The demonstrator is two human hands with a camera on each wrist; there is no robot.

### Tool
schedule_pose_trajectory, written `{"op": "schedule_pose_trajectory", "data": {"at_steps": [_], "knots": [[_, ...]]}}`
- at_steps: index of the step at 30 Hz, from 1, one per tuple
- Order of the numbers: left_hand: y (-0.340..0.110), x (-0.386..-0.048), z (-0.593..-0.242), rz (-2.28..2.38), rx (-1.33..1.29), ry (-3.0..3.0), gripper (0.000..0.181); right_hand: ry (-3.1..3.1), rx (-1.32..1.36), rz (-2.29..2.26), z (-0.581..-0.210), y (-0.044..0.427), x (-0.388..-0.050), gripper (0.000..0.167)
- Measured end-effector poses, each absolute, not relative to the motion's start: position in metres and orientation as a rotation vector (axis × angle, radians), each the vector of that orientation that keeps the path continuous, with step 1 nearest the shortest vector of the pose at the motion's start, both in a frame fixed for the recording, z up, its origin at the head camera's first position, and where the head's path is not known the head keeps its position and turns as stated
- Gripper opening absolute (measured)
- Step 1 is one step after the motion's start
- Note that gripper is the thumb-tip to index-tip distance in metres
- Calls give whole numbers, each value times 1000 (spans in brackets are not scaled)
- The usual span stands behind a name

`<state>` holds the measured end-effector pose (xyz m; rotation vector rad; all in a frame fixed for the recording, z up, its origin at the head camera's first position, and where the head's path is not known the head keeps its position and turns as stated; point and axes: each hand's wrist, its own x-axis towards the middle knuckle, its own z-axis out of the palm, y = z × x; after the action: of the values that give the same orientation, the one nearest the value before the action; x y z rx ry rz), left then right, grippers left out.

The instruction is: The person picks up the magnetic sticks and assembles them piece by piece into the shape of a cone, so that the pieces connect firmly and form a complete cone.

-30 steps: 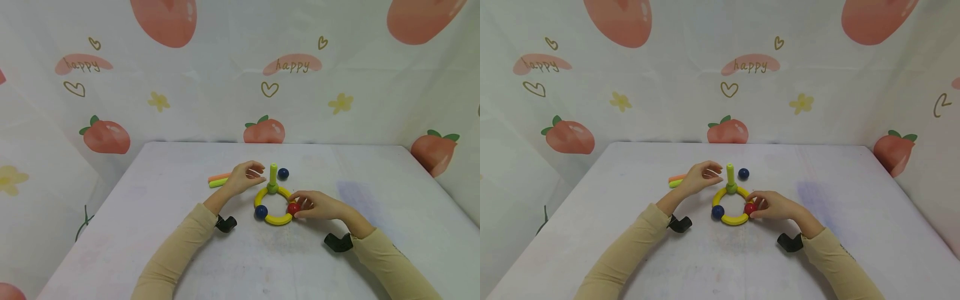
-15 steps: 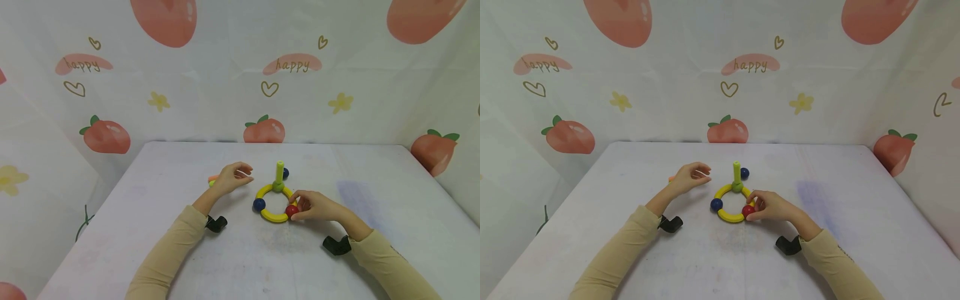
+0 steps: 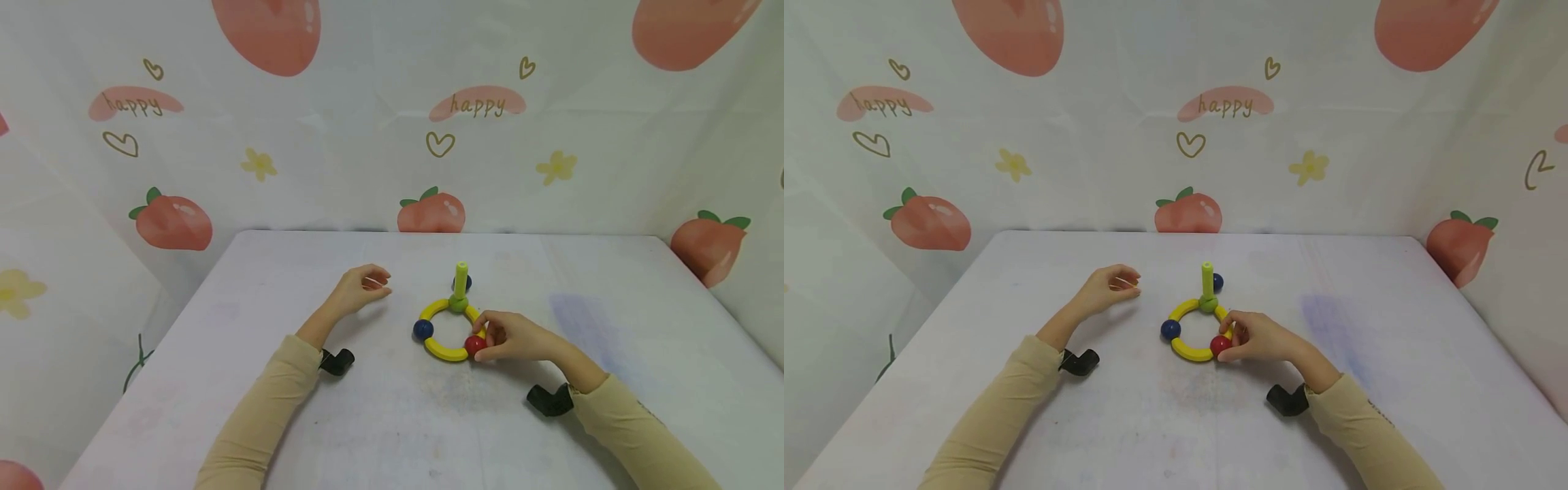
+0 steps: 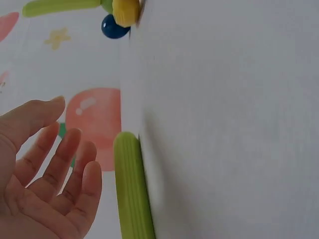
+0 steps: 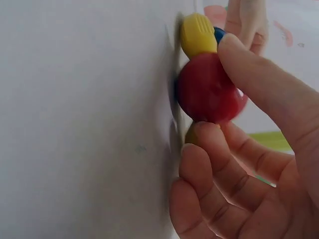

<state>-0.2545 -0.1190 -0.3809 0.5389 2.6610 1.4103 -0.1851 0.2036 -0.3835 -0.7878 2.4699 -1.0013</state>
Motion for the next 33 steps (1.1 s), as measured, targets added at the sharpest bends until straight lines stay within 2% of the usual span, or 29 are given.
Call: {"op": "schedule_pose_trajectory", "data": {"at_steps": [13, 33], "knots": [[-141, -251, -376, 1338, 457, 2672, 33, 2523, -834, -950, -379, 217, -190, 47], [-146, -252, -378, 1082, 389, 2683, 28, 2483, -838, -969, -381, 217, -195, 52]]}}
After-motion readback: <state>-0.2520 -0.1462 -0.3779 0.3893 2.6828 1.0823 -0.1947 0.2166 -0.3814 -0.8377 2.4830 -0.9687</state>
